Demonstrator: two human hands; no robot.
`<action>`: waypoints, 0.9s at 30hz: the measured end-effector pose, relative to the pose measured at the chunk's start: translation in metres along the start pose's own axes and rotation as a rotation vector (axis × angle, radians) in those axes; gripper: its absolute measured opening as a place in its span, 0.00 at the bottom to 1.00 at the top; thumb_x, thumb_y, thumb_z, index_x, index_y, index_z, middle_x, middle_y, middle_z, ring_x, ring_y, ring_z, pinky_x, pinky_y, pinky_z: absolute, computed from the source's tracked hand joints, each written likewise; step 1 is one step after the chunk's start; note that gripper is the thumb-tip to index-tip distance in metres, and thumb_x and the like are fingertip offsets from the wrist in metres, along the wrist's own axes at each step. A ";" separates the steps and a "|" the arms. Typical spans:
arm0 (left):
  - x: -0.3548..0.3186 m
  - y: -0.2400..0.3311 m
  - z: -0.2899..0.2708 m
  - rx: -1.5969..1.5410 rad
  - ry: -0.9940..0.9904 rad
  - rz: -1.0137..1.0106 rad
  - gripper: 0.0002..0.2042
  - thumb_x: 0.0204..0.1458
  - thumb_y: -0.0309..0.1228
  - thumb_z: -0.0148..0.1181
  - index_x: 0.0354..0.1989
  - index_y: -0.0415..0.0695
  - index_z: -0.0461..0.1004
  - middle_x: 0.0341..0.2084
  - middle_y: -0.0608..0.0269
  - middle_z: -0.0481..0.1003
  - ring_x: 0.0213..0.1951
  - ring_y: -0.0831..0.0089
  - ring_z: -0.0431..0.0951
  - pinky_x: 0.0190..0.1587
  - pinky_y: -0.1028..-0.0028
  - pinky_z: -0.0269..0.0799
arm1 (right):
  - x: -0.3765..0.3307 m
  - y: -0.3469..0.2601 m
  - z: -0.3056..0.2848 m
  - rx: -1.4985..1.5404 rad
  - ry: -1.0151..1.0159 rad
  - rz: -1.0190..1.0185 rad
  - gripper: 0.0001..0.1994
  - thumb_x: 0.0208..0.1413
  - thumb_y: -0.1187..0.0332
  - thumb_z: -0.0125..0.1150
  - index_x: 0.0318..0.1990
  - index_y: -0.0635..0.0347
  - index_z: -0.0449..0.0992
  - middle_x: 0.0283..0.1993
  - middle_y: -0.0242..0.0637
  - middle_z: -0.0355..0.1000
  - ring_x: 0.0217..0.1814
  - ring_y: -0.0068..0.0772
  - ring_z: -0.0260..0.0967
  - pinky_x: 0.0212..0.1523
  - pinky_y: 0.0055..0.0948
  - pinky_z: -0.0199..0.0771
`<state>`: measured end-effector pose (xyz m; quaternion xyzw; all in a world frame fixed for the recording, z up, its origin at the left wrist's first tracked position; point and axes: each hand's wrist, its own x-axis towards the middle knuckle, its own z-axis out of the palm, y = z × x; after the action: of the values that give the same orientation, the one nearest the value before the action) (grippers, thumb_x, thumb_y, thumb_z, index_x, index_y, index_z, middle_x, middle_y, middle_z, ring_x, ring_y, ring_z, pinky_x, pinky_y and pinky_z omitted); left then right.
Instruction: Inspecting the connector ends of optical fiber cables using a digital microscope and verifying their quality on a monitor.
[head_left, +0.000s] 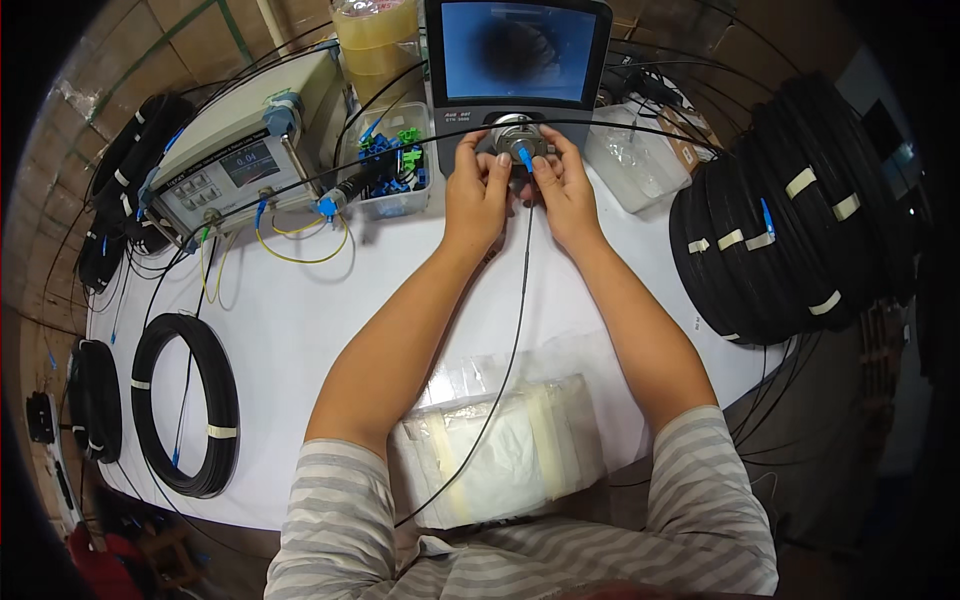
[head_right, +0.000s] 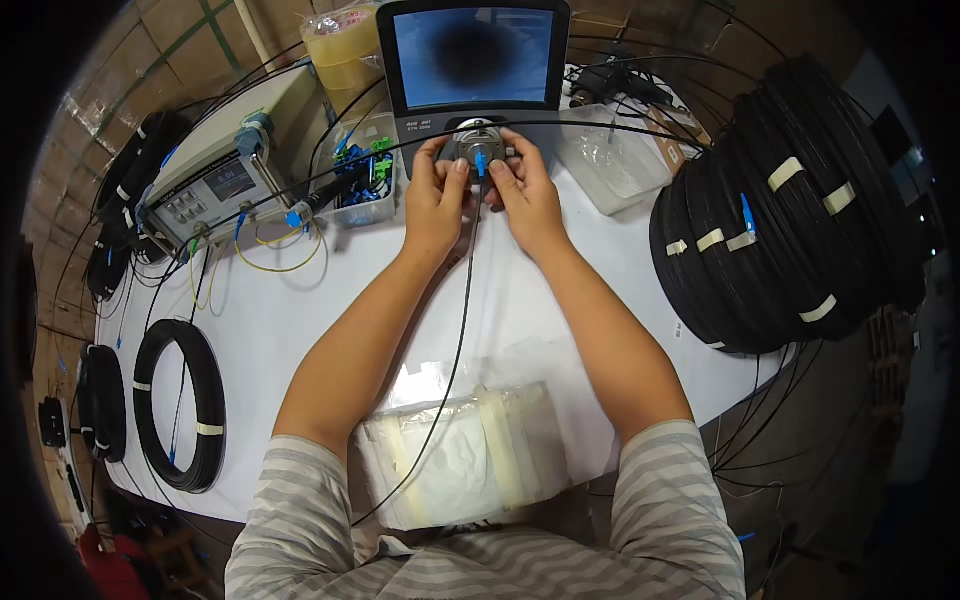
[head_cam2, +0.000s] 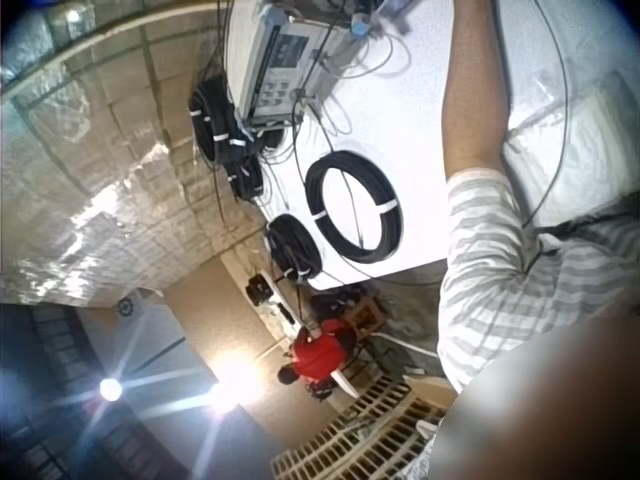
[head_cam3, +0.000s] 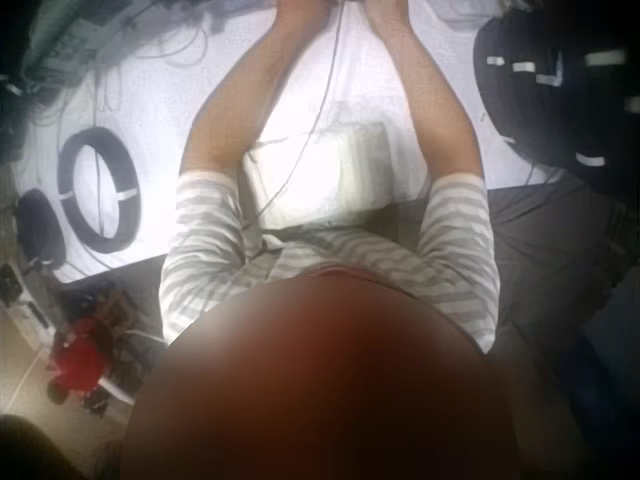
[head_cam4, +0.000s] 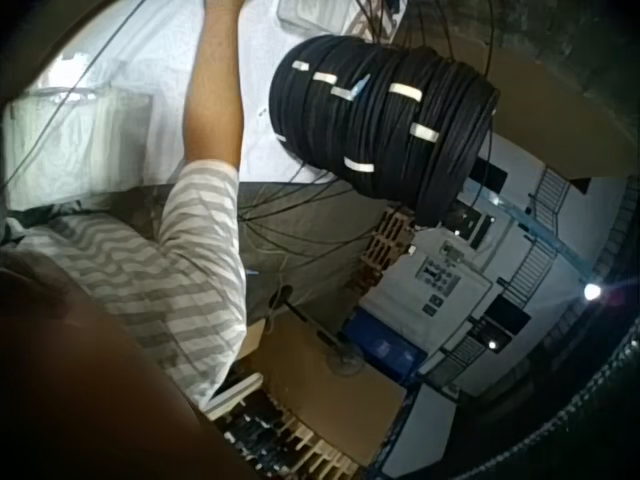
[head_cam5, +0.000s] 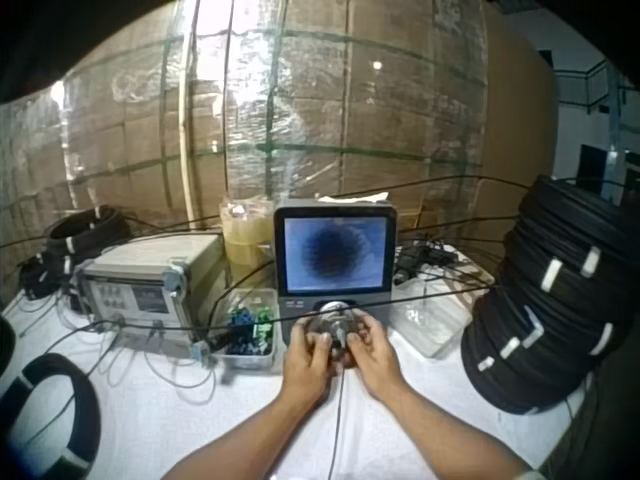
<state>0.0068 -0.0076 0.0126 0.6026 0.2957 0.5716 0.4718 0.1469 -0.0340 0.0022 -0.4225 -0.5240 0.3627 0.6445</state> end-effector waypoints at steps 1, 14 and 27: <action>0.000 -0.001 0.000 -0.022 0.043 0.027 0.17 0.70 0.32 0.53 0.64 0.41 0.67 0.23 0.70 0.70 0.23 0.83 0.70 0.27 0.79 0.68 | -0.001 -0.003 0.002 -0.013 0.002 -0.003 0.22 0.72 0.65 0.56 0.69 0.57 0.63 0.40 0.31 0.73 0.34 0.16 0.69 0.36 0.20 0.75; -0.001 -0.002 -0.004 -0.094 -0.038 -0.037 0.19 0.70 0.31 0.54 0.67 0.42 0.67 0.25 0.70 0.72 0.26 0.84 0.69 0.28 0.80 0.67 | 0.000 -0.001 -0.001 0.020 -0.008 0.040 0.23 0.72 0.63 0.56 0.70 0.56 0.62 0.37 0.32 0.75 0.33 0.19 0.73 0.36 0.22 0.77; 0.002 -0.006 -0.004 -0.088 -0.086 -0.064 0.21 0.71 0.31 0.51 0.70 0.43 0.66 0.22 0.72 0.69 0.24 0.85 0.66 0.28 0.79 0.65 | 0.001 0.004 -0.005 0.019 0.002 0.040 0.21 0.72 0.62 0.57 0.66 0.59 0.63 0.38 0.33 0.76 0.32 0.19 0.73 0.36 0.22 0.77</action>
<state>0.0049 -0.0024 0.0079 0.5955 0.2687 0.5422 0.5284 0.1516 -0.0321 -0.0020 -0.4270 -0.5115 0.3799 0.6417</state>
